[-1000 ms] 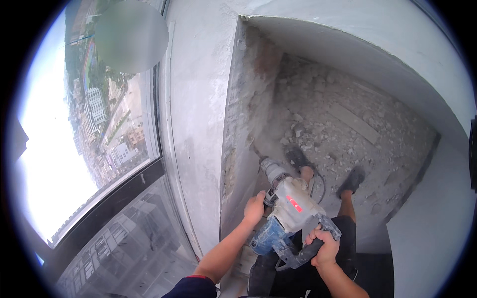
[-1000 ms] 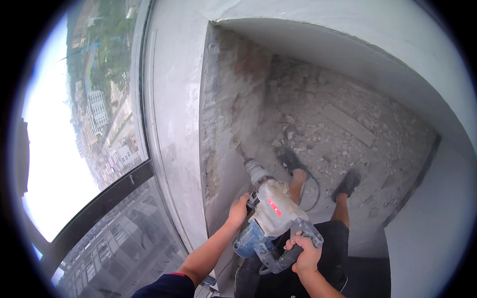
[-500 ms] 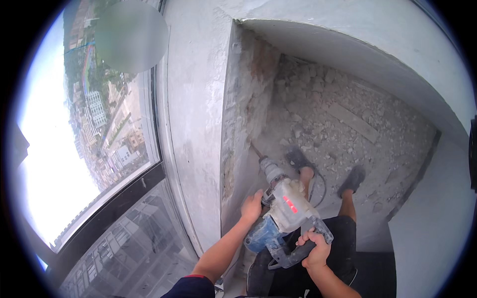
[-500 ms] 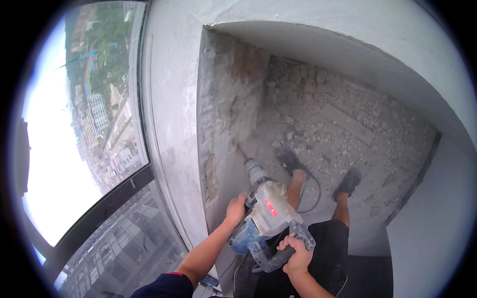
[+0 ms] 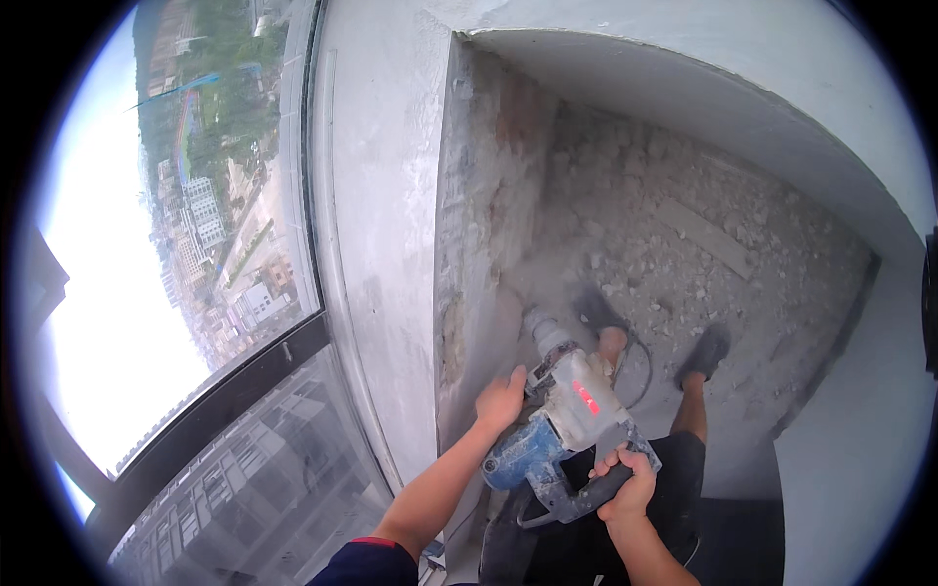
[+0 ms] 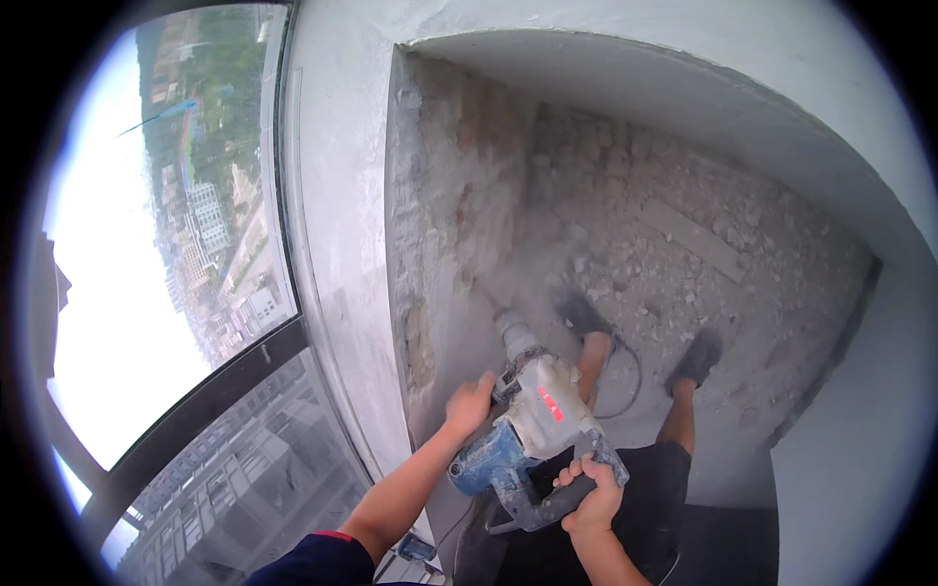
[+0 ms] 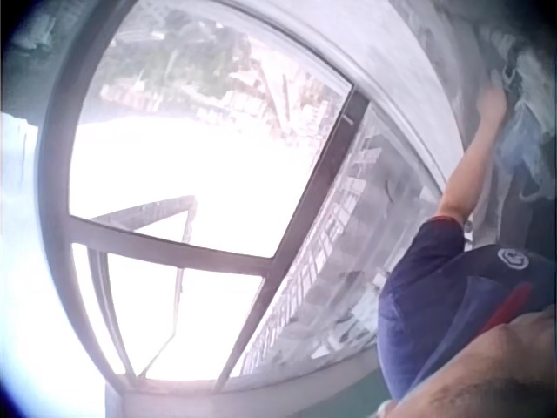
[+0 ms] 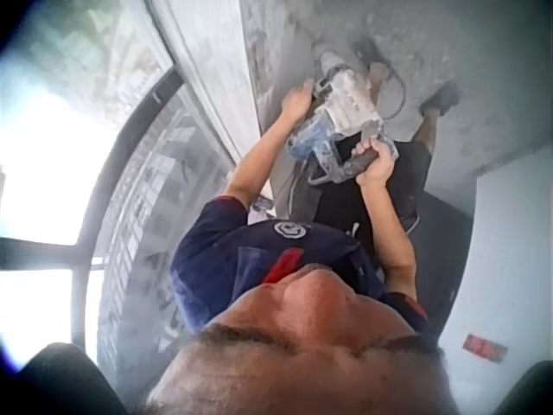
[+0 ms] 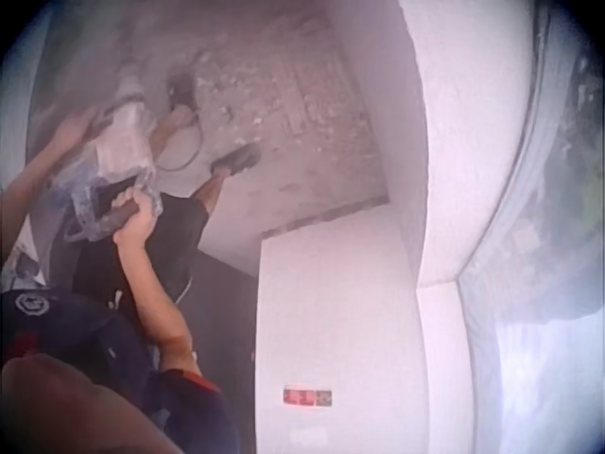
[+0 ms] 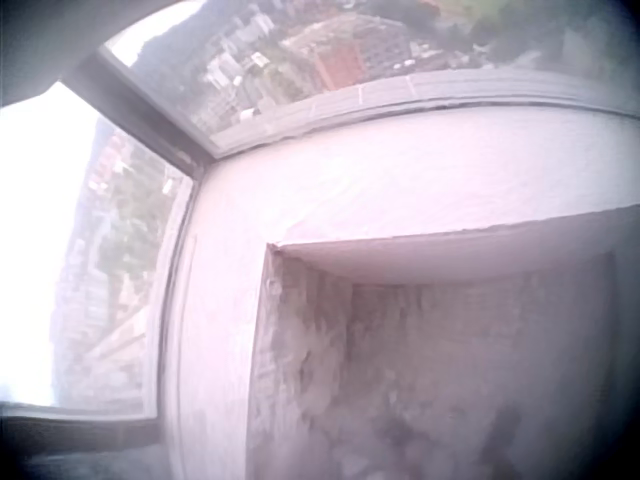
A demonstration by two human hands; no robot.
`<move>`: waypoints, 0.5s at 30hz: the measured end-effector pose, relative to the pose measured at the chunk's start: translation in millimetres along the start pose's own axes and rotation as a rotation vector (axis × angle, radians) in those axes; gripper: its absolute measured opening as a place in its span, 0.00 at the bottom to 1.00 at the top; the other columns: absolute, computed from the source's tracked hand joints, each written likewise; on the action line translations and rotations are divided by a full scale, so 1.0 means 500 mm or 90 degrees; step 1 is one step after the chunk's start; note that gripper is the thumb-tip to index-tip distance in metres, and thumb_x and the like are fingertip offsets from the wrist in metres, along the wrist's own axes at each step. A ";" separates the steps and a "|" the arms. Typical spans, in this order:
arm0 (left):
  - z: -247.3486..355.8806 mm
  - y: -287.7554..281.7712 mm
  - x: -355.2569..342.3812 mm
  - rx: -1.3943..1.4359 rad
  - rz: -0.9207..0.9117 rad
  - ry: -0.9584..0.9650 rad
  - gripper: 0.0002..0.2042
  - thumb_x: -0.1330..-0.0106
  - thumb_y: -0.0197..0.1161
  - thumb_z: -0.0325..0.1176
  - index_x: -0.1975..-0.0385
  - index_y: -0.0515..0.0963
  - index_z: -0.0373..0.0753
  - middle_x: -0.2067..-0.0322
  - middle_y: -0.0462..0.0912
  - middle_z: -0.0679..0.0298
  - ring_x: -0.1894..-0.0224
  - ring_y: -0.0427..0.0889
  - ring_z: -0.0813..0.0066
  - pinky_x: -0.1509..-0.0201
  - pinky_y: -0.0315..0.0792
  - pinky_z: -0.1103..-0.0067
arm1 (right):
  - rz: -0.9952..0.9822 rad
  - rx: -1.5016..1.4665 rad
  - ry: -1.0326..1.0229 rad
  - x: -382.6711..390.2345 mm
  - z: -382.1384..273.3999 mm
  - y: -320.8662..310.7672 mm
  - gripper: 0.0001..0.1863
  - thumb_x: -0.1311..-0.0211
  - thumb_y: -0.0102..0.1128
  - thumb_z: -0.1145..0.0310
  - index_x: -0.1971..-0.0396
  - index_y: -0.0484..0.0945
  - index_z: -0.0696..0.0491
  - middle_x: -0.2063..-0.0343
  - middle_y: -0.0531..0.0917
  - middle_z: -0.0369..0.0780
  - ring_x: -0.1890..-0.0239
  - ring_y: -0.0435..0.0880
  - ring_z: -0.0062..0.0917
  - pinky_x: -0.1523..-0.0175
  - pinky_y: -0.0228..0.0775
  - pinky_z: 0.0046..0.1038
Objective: The person uses a jackhammer to break away concrete from a wall and a ledge on the floor.
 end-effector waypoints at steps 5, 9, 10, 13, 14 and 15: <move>0.008 -0.008 0.031 -0.099 0.022 0.049 0.38 0.30 0.34 0.65 0.67 0.83 0.36 0.68 0.85 0.48 0.55 0.82 0.45 0.46 0.71 0.59 | -0.021 -0.070 0.030 -0.029 0.003 -0.026 0.11 0.48 0.55 0.66 0.64 0.72 0.51 0.76 0.73 0.34 0.75 0.74 0.25 0.65 0.69 0.31; 0.043 -0.054 0.054 -0.204 -0.004 0.072 0.37 0.30 0.36 0.67 0.65 0.83 0.37 0.68 0.85 0.47 0.58 0.83 0.45 0.50 0.73 0.59 | -0.049 -0.098 0.063 -0.044 0.027 -0.052 0.10 0.47 0.54 0.64 0.64 0.73 0.49 0.75 0.73 0.33 0.74 0.74 0.23 0.64 0.69 0.31; 0.055 -0.067 0.065 -0.223 0.021 0.095 0.36 0.30 0.39 0.66 0.67 0.83 0.37 0.69 0.85 0.46 0.60 0.84 0.46 0.54 0.75 0.59 | -0.057 -0.103 0.062 -0.040 0.035 -0.056 0.10 0.47 0.54 0.64 0.64 0.73 0.49 0.75 0.74 0.33 0.74 0.74 0.23 0.64 0.69 0.31; 0.099 -0.105 0.097 -0.265 0.037 0.113 0.36 0.31 0.42 0.66 0.69 0.82 0.35 0.69 0.85 0.46 0.60 0.84 0.46 0.54 0.75 0.59 | -0.082 -0.156 0.084 -0.030 0.037 -0.044 0.10 0.46 0.55 0.63 0.65 0.73 0.48 0.75 0.74 0.32 0.73 0.75 0.23 0.64 0.70 0.31; 0.105 -0.121 0.105 -0.289 0.034 0.114 0.36 0.31 0.42 0.67 0.69 0.82 0.34 0.69 0.85 0.46 0.59 0.84 0.46 0.54 0.75 0.59 | -0.088 -0.178 0.100 -0.018 0.037 -0.036 0.09 0.46 0.55 0.63 0.65 0.73 0.48 0.75 0.74 0.32 0.73 0.75 0.23 0.63 0.70 0.32; 0.113 -0.140 0.111 -0.314 0.029 0.115 0.36 0.31 0.43 0.67 0.69 0.82 0.34 0.69 0.85 0.46 0.59 0.84 0.46 0.54 0.76 0.59 | -0.091 -0.198 0.125 -0.013 0.038 -0.024 0.09 0.46 0.55 0.63 0.65 0.73 0.48 0.75 0.74 0.32 0.73 0.75 0.23 0.63 0.70 0.32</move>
Point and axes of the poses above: each hand's wrist, its own x-axis away from the middle knuckle, its own y-axis out of the palm, z = x × y, the point moved 4 cm from there along -x, towards the middle knuckle
